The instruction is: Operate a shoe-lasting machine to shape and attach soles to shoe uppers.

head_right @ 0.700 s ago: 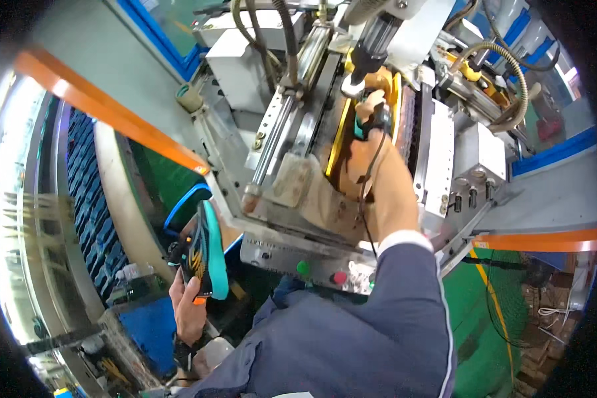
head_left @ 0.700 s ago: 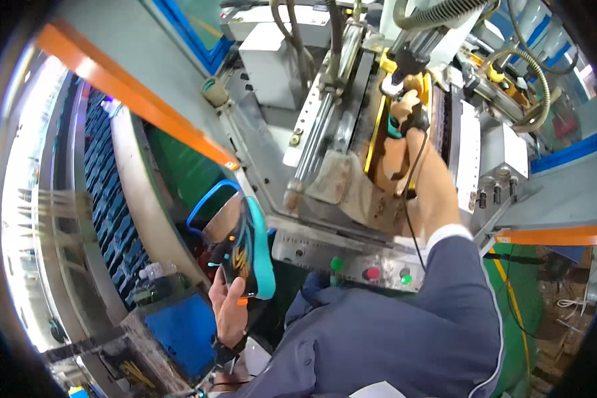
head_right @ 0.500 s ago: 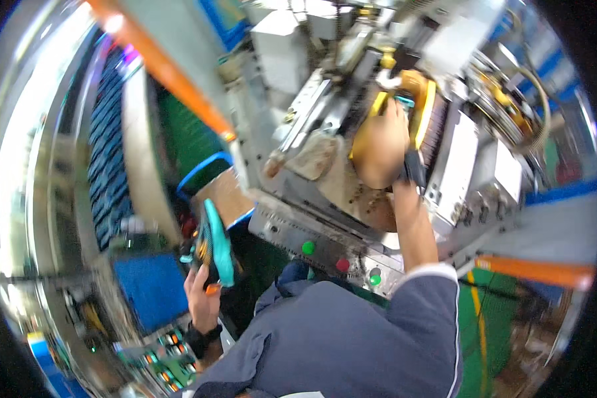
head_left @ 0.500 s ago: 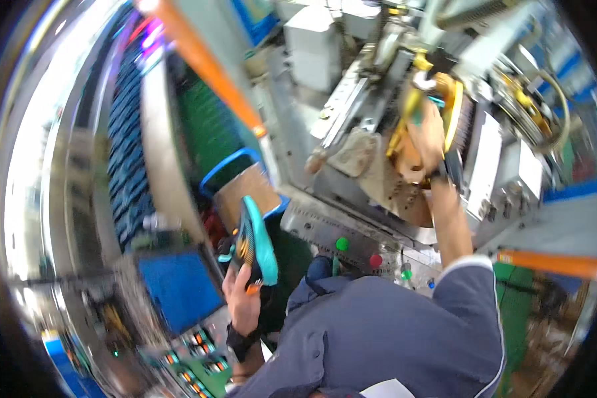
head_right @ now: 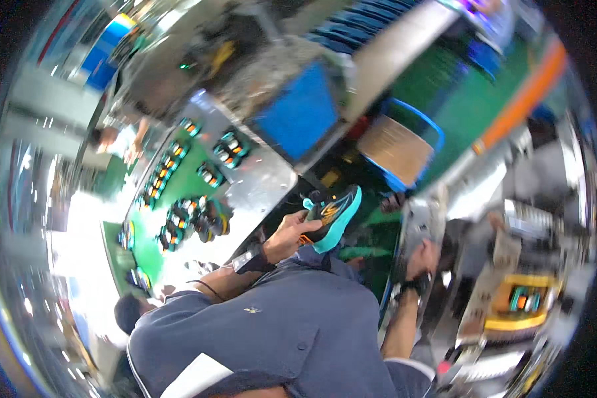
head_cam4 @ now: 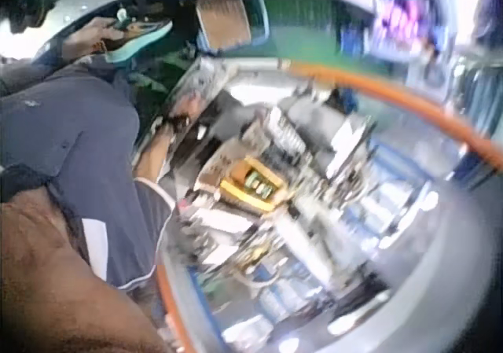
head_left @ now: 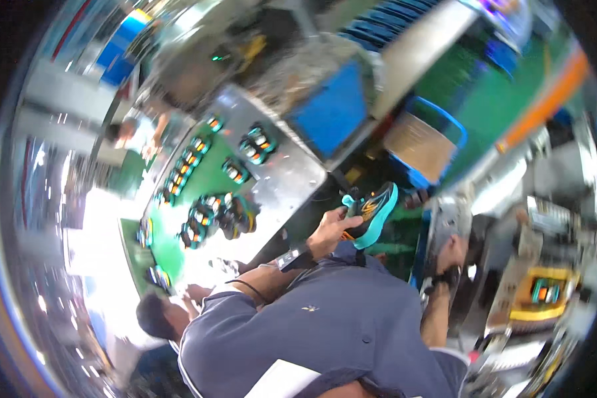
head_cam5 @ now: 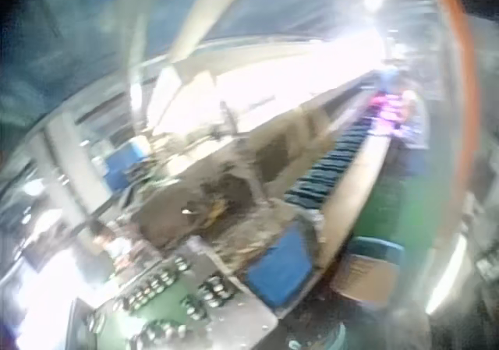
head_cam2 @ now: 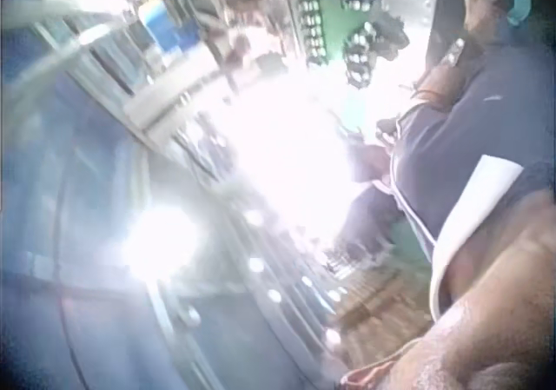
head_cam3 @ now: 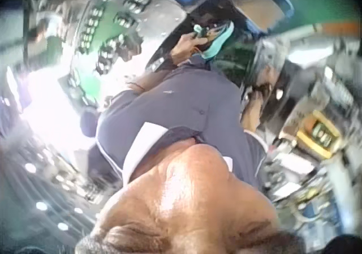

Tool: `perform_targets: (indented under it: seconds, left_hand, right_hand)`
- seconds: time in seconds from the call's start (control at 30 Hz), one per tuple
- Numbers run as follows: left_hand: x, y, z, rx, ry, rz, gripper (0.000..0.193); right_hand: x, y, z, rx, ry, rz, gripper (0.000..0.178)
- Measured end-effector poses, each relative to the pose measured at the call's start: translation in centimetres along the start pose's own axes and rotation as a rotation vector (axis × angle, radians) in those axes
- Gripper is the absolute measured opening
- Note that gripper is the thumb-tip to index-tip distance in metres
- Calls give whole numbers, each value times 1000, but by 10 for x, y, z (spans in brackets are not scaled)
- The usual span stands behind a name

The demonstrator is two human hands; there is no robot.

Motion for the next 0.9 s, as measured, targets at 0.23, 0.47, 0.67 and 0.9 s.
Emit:
perform_targets:
  seconds: [0.23, 0.47, 0.67, 0.9]
  left_hand:
    - [-4, -172, -11, 579, 242, -311, 25]
    - [27, -365, 19, 1127, 443, -472, 23]
    - [27, -529, 52, 1542, 247, -108, 49]
    - [7, -580, 106, 1470, -155, 225, 46]
  right_hand:
    - [-42, -14, 76, 67, -27, 187, 18]
    - [-305, -49, 267, 90, -357, 413, 11]
    - [-575, -67, 375, 105, -880, 397, 10]
    - [-878, -4, 436, 248, -1681, -78, 38]
Point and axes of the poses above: each hand's wrist, its own z-axis towards the middle knuckle, its own y-axis out of the palm, x = y × z, the point moved 1 cm from there along z, towards the middle knuckle, and after that the axes turned 2 degrees about -y, right-handed, at the moved point
